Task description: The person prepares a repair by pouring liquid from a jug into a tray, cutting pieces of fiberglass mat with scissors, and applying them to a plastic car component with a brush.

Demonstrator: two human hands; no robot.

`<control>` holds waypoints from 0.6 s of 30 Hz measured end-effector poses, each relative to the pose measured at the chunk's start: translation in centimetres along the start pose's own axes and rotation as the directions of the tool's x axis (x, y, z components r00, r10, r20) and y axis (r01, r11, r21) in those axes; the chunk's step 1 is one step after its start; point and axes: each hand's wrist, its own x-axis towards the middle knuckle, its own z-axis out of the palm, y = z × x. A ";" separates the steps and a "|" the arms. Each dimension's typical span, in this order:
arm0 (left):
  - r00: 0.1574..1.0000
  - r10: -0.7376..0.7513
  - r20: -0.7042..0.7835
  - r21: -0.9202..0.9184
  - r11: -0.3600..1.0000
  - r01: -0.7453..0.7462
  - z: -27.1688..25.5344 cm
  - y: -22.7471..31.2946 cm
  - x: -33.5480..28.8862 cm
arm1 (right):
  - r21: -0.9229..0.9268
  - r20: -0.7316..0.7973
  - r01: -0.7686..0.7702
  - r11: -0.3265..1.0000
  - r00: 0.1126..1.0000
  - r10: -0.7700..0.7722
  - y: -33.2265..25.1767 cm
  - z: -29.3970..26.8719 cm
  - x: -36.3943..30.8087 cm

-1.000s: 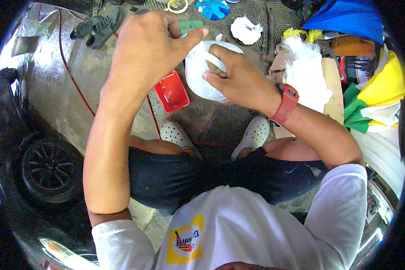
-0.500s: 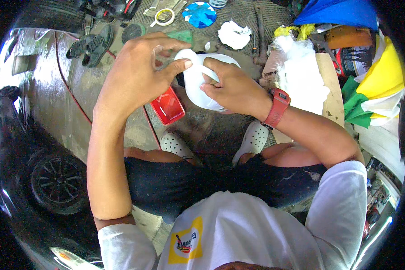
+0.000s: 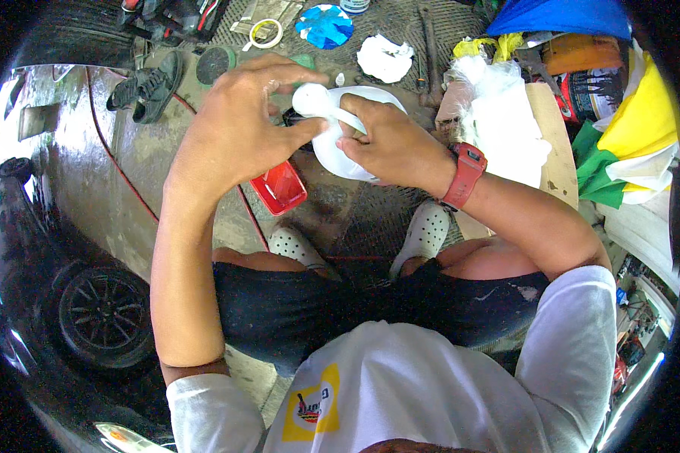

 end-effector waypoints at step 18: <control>0.999 -0.024 0.024 0.043 0.999 0.023 0.3 -0.6 0.8 | -0.082 0.033 -0.002 0.997 0.999 0.005 1.0 0.0 0.3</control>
